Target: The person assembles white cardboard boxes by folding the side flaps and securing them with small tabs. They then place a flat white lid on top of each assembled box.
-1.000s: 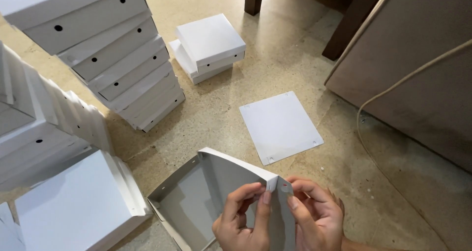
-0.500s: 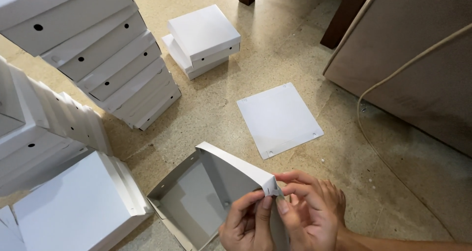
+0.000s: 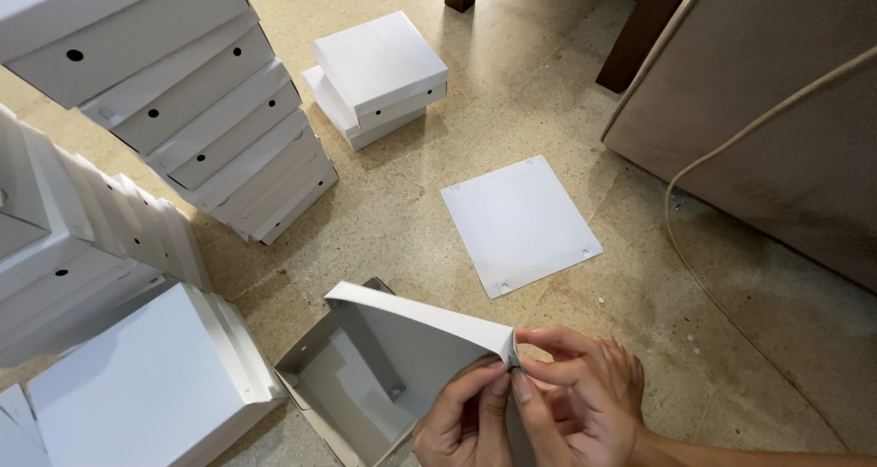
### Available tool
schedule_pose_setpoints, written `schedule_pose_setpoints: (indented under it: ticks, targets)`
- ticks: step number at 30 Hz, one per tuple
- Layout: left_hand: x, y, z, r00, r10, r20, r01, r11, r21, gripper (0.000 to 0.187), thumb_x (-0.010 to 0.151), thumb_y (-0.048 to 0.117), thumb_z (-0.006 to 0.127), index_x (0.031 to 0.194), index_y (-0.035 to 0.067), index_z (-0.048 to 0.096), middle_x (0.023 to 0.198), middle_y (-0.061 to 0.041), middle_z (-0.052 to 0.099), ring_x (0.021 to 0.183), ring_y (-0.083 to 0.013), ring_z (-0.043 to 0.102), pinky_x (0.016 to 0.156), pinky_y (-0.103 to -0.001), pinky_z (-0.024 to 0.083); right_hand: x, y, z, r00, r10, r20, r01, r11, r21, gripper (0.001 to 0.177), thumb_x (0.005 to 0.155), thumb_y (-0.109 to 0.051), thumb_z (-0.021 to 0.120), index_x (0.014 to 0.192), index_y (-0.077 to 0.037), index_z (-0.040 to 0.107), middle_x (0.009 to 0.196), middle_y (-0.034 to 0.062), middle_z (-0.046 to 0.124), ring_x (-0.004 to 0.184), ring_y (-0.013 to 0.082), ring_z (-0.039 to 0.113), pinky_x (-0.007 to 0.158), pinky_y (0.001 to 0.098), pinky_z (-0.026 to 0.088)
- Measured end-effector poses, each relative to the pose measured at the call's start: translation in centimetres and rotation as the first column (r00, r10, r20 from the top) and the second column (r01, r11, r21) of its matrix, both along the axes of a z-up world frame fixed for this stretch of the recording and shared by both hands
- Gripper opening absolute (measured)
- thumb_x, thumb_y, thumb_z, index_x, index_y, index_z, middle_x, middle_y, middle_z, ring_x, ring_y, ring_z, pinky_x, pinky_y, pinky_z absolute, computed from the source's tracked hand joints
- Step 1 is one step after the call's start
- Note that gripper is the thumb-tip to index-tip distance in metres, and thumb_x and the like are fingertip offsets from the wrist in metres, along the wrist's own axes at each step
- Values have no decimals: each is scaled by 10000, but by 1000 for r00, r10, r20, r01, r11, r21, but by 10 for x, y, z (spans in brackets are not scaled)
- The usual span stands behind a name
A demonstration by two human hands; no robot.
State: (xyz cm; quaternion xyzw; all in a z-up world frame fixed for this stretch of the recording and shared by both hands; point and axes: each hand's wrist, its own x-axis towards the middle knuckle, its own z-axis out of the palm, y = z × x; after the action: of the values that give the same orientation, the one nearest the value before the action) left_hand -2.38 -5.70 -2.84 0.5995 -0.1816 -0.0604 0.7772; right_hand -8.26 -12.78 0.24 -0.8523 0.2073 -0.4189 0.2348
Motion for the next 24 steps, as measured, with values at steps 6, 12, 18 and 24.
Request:
schedule_pose_setpoints:
  ticks: [6, 12, 18, 24]
  targets:
    - [6, 4, 1, 995, -58, 76, 53, 997, 57, 86, 732, 49, 643, 799, 34, 695, 934, -133, 660, 753, -160, 694, 650, -210, 568, -5, -5, -4, 983, -22, -182, -23, 969, -244, 228, 686, -196, 597, 908, -153, 625, 1074, 59, 583, 667, 115, 468, 651, 313, 353]
    - [14, 5, 10, 980, -74, -186, 56, 994, -99, 78, 721, 6, 633, 791, -21, 612, 786, -156, 696, 620, -155, 638, 560, -229, 533, 23, 31, -1, 993, -87, 81, 92, 994, -64, 229, 665, -103, 591, 864, -31, 678, 1005, 187, 612, 738, 224, 536, 720, 340, 467]
    - [42, 28, 28, 929, -163, -332, 128, 984, -125, 180, 732, -59, 661, 787, 13, 505, 716, -100, 611, 573, -111, 514, 522, -207, 424, 12, 27, 5, 996, 25, -85, -35, 991, -128, 338, 636, -142, 580, 957, -82, 663, 1146, 102, 575, 904, 198, 572, 863, 386, 392]
    - [68, 93, 29, 846, -303, -438, 74, 882, -465, 238, 782, -48, 581, 760, 57, 368, 805, -130, 592, 623, -144, 552, 577, -246, 470, 13, 14, 0, 932, 33, -362, 37, 982, 185, 633, 677, -273, 467, 1270, -87, 346, 1323, 127, 419, 1112, 268, 444, 868, 424, 351]
